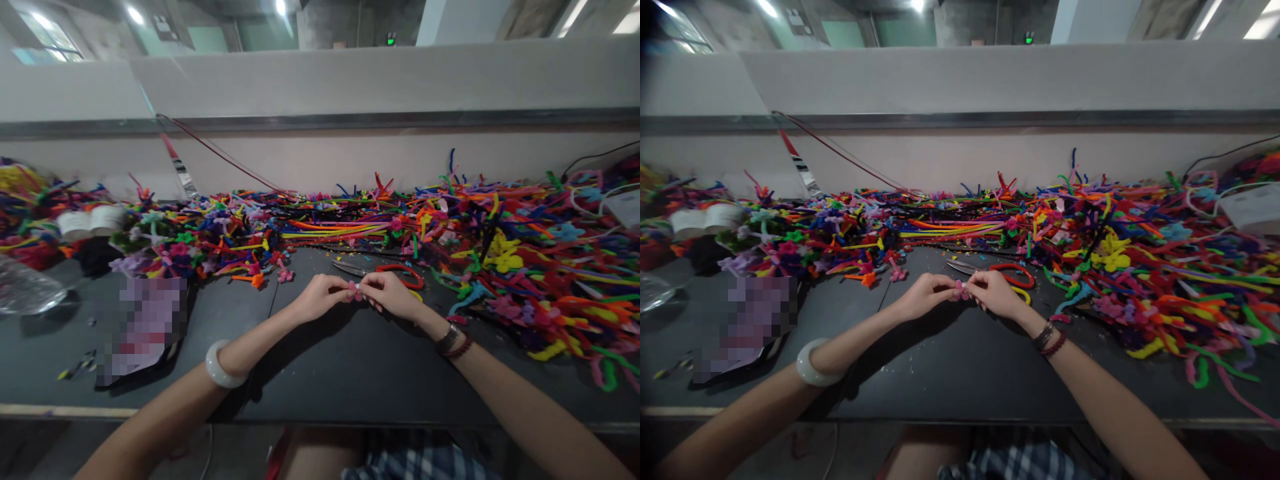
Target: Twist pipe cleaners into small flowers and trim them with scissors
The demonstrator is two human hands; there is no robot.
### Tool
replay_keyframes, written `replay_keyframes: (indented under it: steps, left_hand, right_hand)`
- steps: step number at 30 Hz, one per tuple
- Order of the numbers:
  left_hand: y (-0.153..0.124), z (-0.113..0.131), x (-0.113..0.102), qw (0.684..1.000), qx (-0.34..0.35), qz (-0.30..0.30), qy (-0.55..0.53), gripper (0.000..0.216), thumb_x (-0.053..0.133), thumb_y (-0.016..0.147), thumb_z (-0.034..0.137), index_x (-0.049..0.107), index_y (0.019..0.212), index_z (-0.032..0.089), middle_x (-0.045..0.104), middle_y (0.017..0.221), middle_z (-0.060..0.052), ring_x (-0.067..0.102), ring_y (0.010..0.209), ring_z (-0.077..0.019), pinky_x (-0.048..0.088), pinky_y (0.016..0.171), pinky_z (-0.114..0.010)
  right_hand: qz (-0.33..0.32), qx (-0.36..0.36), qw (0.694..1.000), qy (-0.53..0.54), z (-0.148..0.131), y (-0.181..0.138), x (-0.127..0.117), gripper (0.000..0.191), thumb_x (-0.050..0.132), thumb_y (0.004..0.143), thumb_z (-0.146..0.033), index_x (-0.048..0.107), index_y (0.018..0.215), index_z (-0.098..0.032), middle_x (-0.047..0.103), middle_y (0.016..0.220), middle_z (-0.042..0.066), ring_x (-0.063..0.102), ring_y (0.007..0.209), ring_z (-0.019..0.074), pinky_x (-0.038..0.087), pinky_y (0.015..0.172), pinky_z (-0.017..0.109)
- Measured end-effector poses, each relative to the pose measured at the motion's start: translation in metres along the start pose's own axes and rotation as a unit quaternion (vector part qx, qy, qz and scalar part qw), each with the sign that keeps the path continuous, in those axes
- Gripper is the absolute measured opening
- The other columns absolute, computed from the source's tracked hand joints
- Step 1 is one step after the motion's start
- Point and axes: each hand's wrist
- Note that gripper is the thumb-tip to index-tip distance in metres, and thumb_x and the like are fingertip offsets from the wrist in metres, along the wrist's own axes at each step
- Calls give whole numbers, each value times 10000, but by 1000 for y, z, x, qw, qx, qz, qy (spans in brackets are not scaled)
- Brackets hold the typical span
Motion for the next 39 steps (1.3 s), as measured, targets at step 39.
replay_keyframes:
  steps: [39]
  left_hand:
    - [-1,7,0,997,-25,3,-72,250,536,704,313,639,758,92,601,658,-47,494,586,-100,382,566,-206]
  right_hand:
    - [24,-120,981,-152,-11,-6,-3,214,459,756,-265,594,654,-134,544,569,7,440,518,89,331,482,200]
Point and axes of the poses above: each hand's wrist, its own y-axis towards the middle knuckle, its own x-axis out of the palm, z = x × y
